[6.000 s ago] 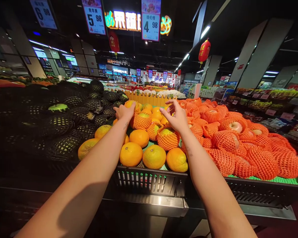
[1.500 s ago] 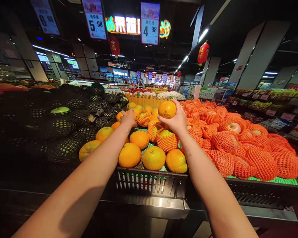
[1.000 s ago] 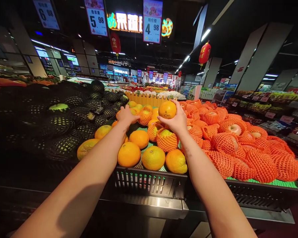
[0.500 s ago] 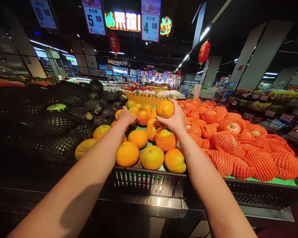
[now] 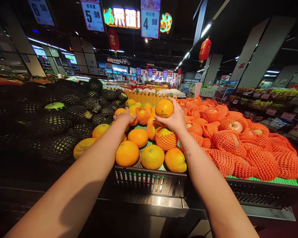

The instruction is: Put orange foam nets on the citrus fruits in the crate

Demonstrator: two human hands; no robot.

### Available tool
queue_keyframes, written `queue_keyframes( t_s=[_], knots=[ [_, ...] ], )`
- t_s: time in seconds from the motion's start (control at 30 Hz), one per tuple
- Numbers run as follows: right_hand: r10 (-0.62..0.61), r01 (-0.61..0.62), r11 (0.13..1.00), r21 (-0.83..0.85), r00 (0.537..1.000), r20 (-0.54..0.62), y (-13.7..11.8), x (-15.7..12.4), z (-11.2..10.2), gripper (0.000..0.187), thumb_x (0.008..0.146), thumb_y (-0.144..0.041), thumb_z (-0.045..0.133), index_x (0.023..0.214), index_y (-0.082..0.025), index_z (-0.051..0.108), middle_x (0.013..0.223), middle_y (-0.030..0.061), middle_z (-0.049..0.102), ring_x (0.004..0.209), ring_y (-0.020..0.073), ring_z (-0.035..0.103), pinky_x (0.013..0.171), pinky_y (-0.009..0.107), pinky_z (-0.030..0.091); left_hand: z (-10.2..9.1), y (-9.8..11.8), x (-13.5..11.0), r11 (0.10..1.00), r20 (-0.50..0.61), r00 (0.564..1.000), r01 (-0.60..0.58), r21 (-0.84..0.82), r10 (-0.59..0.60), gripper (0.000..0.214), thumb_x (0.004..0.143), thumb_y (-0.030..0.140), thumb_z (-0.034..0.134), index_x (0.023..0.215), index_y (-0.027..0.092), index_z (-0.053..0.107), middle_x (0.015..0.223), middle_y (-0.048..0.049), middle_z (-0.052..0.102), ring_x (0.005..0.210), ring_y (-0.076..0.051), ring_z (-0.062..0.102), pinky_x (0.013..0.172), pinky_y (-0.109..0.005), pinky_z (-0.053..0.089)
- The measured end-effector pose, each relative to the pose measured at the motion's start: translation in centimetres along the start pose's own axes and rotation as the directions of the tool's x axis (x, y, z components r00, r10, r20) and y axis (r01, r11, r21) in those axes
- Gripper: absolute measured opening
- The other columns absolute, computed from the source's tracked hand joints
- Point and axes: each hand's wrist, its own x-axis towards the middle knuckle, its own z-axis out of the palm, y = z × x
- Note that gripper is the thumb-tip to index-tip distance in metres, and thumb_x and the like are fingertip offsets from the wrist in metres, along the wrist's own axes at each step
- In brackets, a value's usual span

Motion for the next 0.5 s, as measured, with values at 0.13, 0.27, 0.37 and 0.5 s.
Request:
queue_keyframes(
  t_s=[0.13, 0.27, 0.37, 0.5],
  knots=[
    [0.002, -0.002, 1.0, 0.002, 1.0, -0.015, 0.0, 0.0, 0.0, 0.085, 0.055, -0.043, 0.084, 0.131, -0.022, 0.054, 0.13, 0.0102, 0.06, 0.114, 0.0322, 0.06, 0.102, 0.051, 0.046, 0.6, 0.3, -0.6, 0.936, -0.262, 0.904, -0.353, -0.009, 0.338, 0.069, 0.093, 0.036, 0.048, 0.158, 0.021, 0.031, 0.162, -0.0177, 0.028, 0.147, -0.038, 0.029, 0.115, -0.052, 0.028],
    [0.008, -0.008, 1.0, -0.006, 1.0, -0.016, 0.1, 0.1, 0.1, 0.084, 0.054, -0.044, 0.085, 0.13, -0.022, 0.054, 0.131, 0.0106, 0.06, 0.114, 0.033, 0.06, 0.101, 0.051, 0.046, 1.2, 0.6, 0.0, 0.702, -0.176, 0.689, -0.712, 0.012, 0.703, 0.06, 0.086, 0.011, 0.045, 0.143, 0.028, 0.056, 0.159, -0.0023, 0.041, 0.145, -0.025, 0.038, 0.121, -0.043, 0.028],
    [0.002, -0.002, 1.0, -0.016, 1.0, -0.011, 0.1, 0.1, 0.1, 0.083, 0.054, -0.044, 0.085, 0.129, -0.023, 0.054, 0.131, 0.0105, 0.06, 0.114, 0.0332, 0.06, 0.101, 0.052, 0.046, 1.3, 0.8, 0.5, 0.692, -0.146, 0.687, -0.721, -0.023, 0.712, 0.056, 0.084, 0.009, 0.045, 0.136, 0.022, 0.063, 0.154, -0.0036, 0.048, 0.14, -0.024, 0.047, 0.12, -0.038, 0.033],
    [0.014, -0.015, 0.999, -0.032, 0.999, -0.039, 0.4, 0.3, -0.1, 0.086, 0.054, -0.045, 0.086, 0.131, -0.022, 0.054, 0.13, 0.0114, 0.059, 0.116, 0.0344, 0.058, 0.102, 0.053, 0.046, -0.7, 1.5, -1.5, 0.644, -0.401, 0.581, -0.764, 0.03, 0.708, 0.048, 0.087, 0.012, 0.045, 0.13, 0.019, 0.066, 0.146, -0.007, 0.056, 0.136, -0.025, 0.05, 0.117, -0.041, 0.037]
  ],
)
